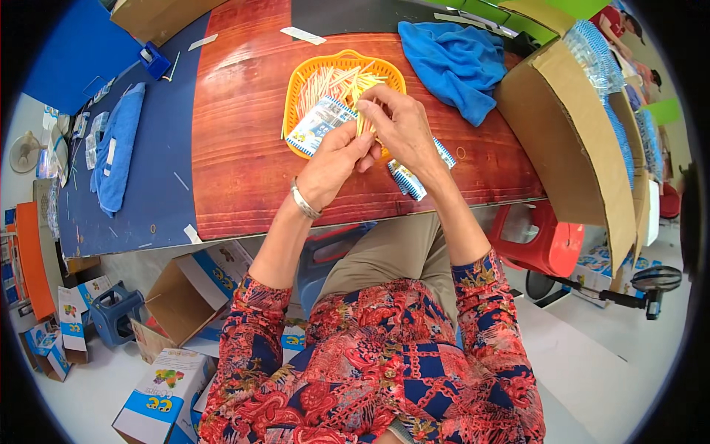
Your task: Packaging small items into individual plastic bags and then placing them into a larger cardboard box for shipment.
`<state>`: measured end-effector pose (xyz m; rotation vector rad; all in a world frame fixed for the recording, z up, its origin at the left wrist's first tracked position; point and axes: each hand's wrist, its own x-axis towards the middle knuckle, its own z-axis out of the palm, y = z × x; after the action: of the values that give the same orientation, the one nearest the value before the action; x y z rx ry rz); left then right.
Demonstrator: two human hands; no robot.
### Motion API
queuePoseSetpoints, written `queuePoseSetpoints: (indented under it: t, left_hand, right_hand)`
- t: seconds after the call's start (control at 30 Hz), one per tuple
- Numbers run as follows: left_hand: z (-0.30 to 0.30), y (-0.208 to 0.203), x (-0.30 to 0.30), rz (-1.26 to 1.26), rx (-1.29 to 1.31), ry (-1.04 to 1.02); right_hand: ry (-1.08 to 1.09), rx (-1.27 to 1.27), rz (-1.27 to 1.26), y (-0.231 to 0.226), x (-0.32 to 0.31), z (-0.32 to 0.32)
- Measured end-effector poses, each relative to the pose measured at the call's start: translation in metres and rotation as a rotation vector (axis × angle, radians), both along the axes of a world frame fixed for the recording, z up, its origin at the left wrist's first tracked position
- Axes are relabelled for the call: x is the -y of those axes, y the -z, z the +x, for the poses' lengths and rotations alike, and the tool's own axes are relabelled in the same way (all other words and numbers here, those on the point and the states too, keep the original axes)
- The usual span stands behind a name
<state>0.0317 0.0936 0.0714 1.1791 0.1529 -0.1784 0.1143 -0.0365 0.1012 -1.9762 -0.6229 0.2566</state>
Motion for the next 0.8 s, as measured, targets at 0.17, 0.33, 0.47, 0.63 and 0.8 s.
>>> queuePoseSetpoints:
  t: [0.17,0.33,0.47,0.63,0.8]
  left_hand:
    - [0.0,0.005,-0.004,-0.253,-0.121,0.042]
    - [-0.002,0.003,-0.006,-0.358,-0.13,-0.037]
    - [-0.002,-0.002,0.0,-0.367,-0.105,0.012]
    - [-0.006,0.005,0.0,-0.319,-0.039,0.046]
    - [-0.006,0.0,0.008,-0.163,-0.065,0.003]
  right_hand:
    - [-0.16,0.081,0.004,0.001,0.004,0.0]
    - [0.004,0.043,0.064,0.003,0.014,-0.006]
    - [-0.055,-0.204,0.187,0.014,0.013,-0.007]
    - [-0.13,-0.043,0.067,0.007,0.008,-0.003]
    - [-0.114,-0.083,0.107,-0.003,0.007,-0.008]
